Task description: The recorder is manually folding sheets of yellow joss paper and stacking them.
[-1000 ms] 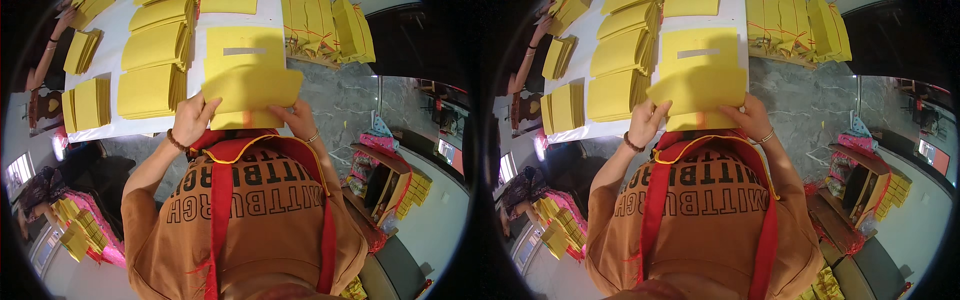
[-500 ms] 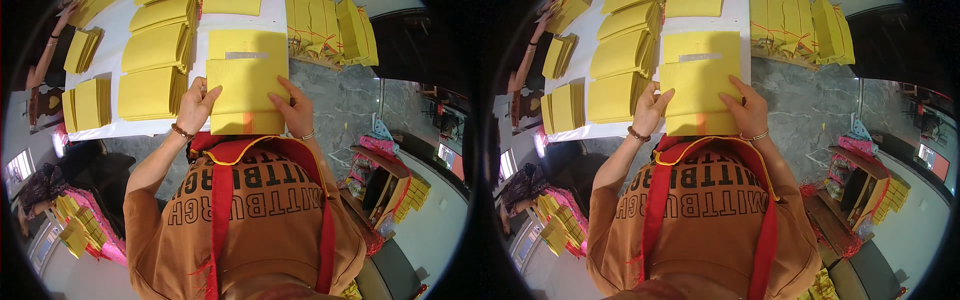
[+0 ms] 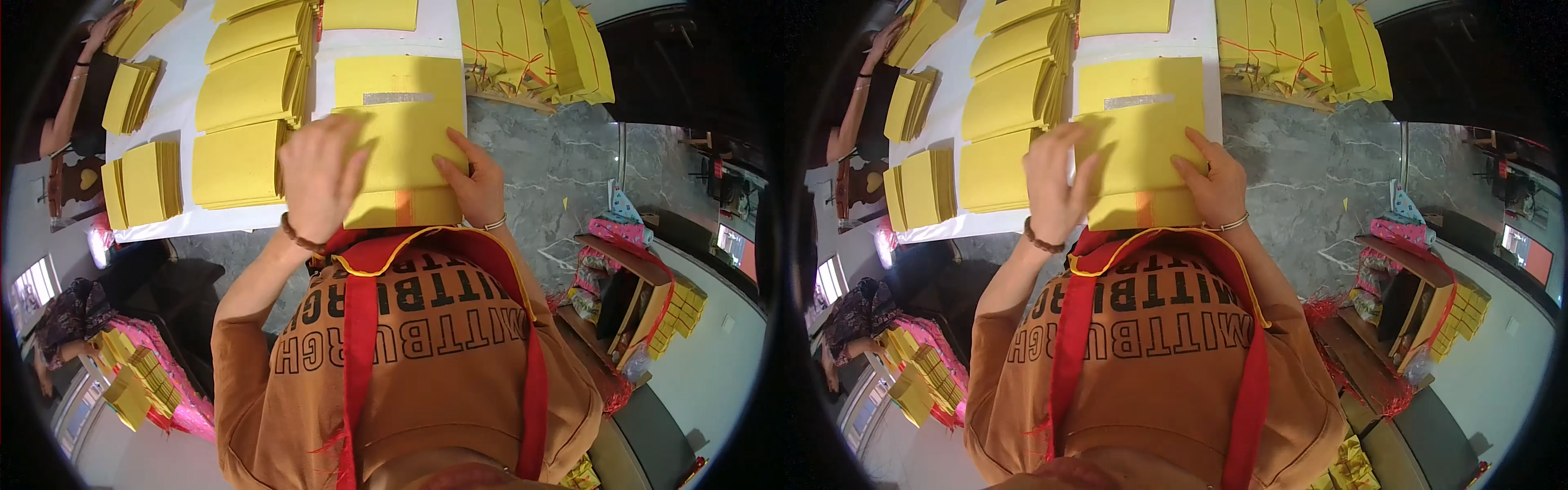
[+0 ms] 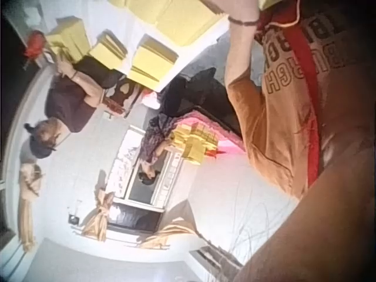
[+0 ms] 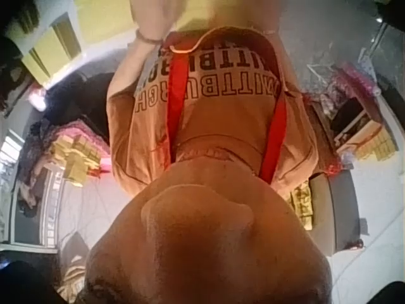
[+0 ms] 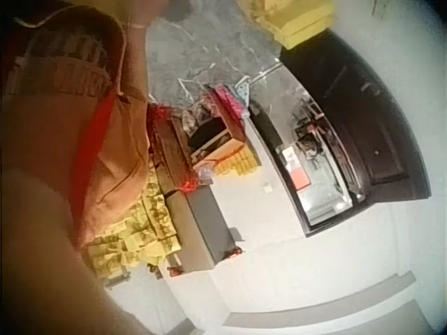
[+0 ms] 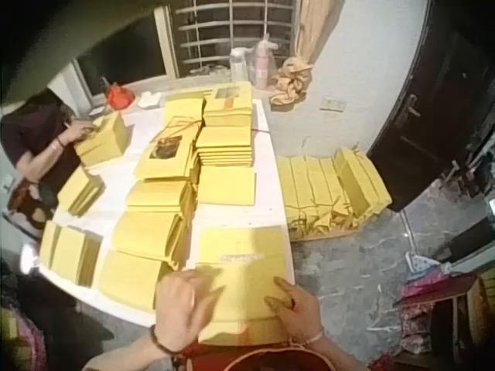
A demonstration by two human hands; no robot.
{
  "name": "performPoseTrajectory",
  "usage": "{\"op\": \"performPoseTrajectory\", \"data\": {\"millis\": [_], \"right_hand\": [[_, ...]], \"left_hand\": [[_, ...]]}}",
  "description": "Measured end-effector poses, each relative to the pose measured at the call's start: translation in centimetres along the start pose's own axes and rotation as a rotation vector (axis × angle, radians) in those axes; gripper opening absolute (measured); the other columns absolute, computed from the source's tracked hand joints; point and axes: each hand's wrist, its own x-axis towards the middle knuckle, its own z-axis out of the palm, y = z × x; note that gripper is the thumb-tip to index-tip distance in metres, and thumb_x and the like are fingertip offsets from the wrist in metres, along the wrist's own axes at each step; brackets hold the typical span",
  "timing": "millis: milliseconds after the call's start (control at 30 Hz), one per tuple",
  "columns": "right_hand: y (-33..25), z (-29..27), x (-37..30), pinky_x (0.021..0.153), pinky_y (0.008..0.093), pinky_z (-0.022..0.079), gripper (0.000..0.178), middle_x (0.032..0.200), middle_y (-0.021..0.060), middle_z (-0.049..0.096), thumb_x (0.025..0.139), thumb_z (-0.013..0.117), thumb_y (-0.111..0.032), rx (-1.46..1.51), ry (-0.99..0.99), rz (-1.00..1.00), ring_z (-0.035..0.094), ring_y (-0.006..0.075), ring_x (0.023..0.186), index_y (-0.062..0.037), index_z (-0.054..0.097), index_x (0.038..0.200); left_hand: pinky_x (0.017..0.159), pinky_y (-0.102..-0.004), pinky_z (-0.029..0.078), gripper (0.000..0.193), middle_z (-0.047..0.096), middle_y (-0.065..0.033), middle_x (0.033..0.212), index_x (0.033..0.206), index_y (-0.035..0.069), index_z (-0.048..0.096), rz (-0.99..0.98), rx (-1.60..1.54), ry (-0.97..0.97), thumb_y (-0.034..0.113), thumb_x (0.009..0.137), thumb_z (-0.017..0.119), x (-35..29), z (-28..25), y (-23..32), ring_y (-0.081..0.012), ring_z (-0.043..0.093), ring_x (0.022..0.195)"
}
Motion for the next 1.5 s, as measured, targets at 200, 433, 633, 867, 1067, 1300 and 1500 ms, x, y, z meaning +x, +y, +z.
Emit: {"op": "performPoseTrajectory", "data": {"millis": [200,433,633,867,1067,1300,1500], "right_hand": [[0.1,0.2,-0.2,0.069,0.0327,0.048,0.042,0.086,0.0145,0.063,0.076,0.069,-0.018,-0.01,0.027,-0.061,0.063,0.0273,0.077,-0.0043,0.059,0.115],[-3.0,0.0,-0.1,0.082,0.0436,0.041,0.043,0.12,0.0145,0.05,0.078,0.064,-0.026,-0.564,0.115,-0.378,0.052,0.0288,0.105,-0.0116,0.056,0.118],[-2.6,3.2,0.4,0.101,0.0562,0.022,0.053,0.136,0.0173,0.038,0.083,0.054,-0.038,-0.707,-0.245,-0.723,0.035,0.0316,0.127,-0.0114,0.045,0.129],[-2.1,4.2,0.3,0.104,0.0568,0.019,0.054,0.14,0.0165,0.035,0.088,0.048,-0.043,-0.845,-0.212,-0.644,0.032,0.0329,0.13,-0.0054,0.045,0.127],[-1.5,4.6,0.3,0.103,0.057,0.021,0.057,0.139,0.0153,0.037,0.085,0.051,-0.045,-0.884,-0.192,-0.651,0.033,0.0319,0.129,-0.0061,0.047,0.126],[0.5,0.9,0.1,0.106,0.057,0.015,0.058,0.144,0.0099,0.032,0.088,0.048,-0.043,-0.91,-0.153,-0.558,0.03,0.0277,0.133,-0.0076,0.042,0.133],[0.2,-0.8,0.2,0.107,0.056,0.008,0.054,0.149,0.007,0.022,0.092,0.043,-0.037,-0.623,-0.199,-0.295,0.022,0.0292,0.136,-0.0104,0.035,0.138]], "left_hand": [[0.099,-0.0452,0.028,0.054,0.045,-0.0136,0.129,0.123,0.007,0.051,0.201,0.207,-0.245,0.039,0.081,0.06,-0.3,4.2,1.6,-0.0311,0.038,0.12],[0.1,-0.0462,0.027,0.058,0.041,-0.0134,0.134,0.127,0.009,0.047,0.187,0.254,-0.274,0.04,0.08,0.06,-1.0,5.1,1.0,-0.0312,0.035,0.124],[0.103,-0.046,0.022,0.054,0.037,-0.0142,0.137,0.126,0.007,0.047,0.163,0.219,-0.368,0.036,0.081,0.053,-1.1,4.9,0.4,-0.0299,0.03,0.129],[0.107,-0.0428,0.021,0.041,0.037,-0.0133,0.138,0.125,0.003,0.045,-0.189,-0.978,-0.142,0.008,0.084,0.048,-1.9,4.6,-2.1,-0.0291,0.033,0.129],[0.108,-0.0457,0.019,0.065,0.035,-0.0163,0.14,0.133,0.003,0.038,0.198,0.059,-0.35,0.03,0.08,0.064,-2.8,2.2,-0.7,-0.0283,0.03,0.132],[0.107,-0.047,0.02,0.072,0.033,-0.0177,0.141,0.137,0.01,0.037,0.204,0.197,-0.454,0.038,0.078,0.065,-2.9,1.9,0.0,-0.0293,0.03,0.132],[0.098,-0.0456,0.036,0.06,0.041,-0.0269,0.132,0.132,0.0,0.041,0.393,0.362,-0.421,0.028,0.082,0.059,-1.7,1.9,0.5,-0.0376,0.041,0.122]]}}
